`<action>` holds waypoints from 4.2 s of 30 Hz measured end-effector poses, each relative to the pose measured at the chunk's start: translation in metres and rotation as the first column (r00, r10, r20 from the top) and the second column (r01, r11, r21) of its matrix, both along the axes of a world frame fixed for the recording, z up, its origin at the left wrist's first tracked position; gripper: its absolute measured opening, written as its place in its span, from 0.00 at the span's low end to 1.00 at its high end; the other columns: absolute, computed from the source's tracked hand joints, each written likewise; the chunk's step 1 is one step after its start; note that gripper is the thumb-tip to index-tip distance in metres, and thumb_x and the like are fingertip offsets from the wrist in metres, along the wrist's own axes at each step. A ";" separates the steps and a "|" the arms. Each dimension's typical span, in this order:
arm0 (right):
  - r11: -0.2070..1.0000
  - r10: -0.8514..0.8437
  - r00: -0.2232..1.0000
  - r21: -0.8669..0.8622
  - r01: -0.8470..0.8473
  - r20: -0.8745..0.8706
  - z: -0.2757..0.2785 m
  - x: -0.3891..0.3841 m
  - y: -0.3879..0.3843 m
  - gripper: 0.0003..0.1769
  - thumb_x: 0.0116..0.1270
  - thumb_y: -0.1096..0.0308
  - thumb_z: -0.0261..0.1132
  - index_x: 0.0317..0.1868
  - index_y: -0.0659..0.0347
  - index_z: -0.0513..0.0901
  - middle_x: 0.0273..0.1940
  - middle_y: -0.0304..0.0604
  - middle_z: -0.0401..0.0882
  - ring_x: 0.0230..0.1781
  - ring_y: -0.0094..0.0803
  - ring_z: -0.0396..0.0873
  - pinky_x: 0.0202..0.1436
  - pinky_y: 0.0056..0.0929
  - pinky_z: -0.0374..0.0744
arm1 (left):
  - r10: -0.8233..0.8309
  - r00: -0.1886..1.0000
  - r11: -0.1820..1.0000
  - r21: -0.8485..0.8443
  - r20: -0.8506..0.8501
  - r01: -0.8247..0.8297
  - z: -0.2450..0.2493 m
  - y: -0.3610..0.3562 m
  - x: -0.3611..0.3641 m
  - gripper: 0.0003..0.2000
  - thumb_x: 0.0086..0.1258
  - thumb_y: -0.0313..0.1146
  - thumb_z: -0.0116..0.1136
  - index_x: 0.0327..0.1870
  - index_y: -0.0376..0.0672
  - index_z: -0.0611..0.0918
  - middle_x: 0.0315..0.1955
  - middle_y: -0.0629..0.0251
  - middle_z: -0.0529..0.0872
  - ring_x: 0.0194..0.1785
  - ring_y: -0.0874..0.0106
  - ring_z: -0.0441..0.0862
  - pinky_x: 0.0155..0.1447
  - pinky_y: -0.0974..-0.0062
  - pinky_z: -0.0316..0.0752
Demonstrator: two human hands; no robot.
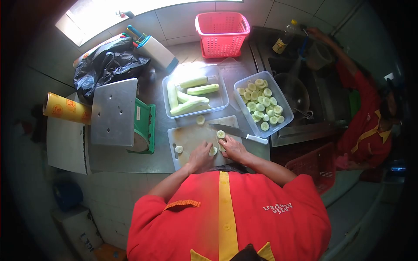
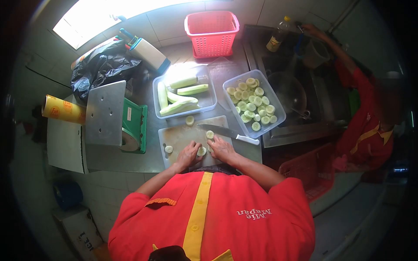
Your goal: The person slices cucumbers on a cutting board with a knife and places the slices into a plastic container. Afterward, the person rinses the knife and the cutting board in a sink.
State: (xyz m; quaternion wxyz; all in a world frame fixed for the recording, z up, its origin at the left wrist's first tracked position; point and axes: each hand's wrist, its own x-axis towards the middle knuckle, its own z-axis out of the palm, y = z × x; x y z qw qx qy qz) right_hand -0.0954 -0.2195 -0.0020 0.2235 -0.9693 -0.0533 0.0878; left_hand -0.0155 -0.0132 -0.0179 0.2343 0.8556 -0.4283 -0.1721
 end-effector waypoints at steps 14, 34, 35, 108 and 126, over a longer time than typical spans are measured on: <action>0.788 -0.601 0.626 0.236 0.568 0.497 0.100 0.026 -0.115 0.23 0.64 0.61 0.69 0.56 0.64 0.79 0.51 0.57 0.78 0.48 0.54 0.80 0.48 0.47 0.79 | 0.110 0.949 0.812 -0.523 -0.295 -0.257 0.116 -0.127 0.051 0.25 0.62 0.41 0.72 0.56 0.39 0.77 0.40 0.56 0.81 0.46 0.60 0.82 0.51 0.62 0.78; 0.992 -0.114 0.988 0.045 0.119 -0.102 0.017 0.026 0.000 0.11 0.67 0.69 0.59 0.49 0.59 0.78 0.47 0.57 0.73 0.48 0.56 0.80 0.49 0.52 0.82 | 0.541 0.825 0.835 0.009 0.164 -0.550 0.000 -0.053 0.087 0.27 0.58 0.51 0.72 0.47 0.35 0.82 0.44 0.46 0.84 0.49 0.49 0.84 0.53 0.57 0.79; 0.991 -0.126 0.987 0.041 0.131 -0.099 0.023 0.023 -0.007 0.11 0.67 0.69 0.59 0.49 0.59 0.78 0.47 0.57 0.73 0.48 0.56 0.80 0.49 0.52 0.82 | 0.545 0.822 0.836 -0.031 0.166 -0.548 -0.001 -0.054 0.087 0.27 0.58 0.50 0.72 0.47 0.35 0.82 0.43 0.47 0.84 0.49 0.50 0.84 0.53 0.57 0.79; 0.871 -0.491 0.864 -0.092 0.482 -0.114 0.036 -0.049 -0.055 0.33 0.64 0.59 0.70 0.65 0.69 0.73 0.60 0.60 0.76 0.63 0.55 0.75 0.66 0.44 0.74 | 0.186 0.867 0.934 0.191 0.463 -0.303 0.043 -0.121 0.261 0.26 0.65 0.53 0.66 0.46 0.35 0.81 0.46 0.50 0.82 0.52 0.53 0.81 0.53 0.55 0.79; 0.785 -0.558 0.804 -0.185 0.591 0.203 -0.018 -0.072 -0.052 0.14 0.57 0.66 0.65 0.42 0.63 0.76 0.38 0.54 0.77 0.40 0.54 0.81 0.45 0.50 0.81 | -0.239 0.594 0.440 -0.630 -0.769 -0.639 0.128 -0.059 0.173 0.23 0.82 0.55 0.41 0.50 0.42 0.76 0.29 0.61 0.81 0.26 0.71 0.79 0.30 0.72 0.76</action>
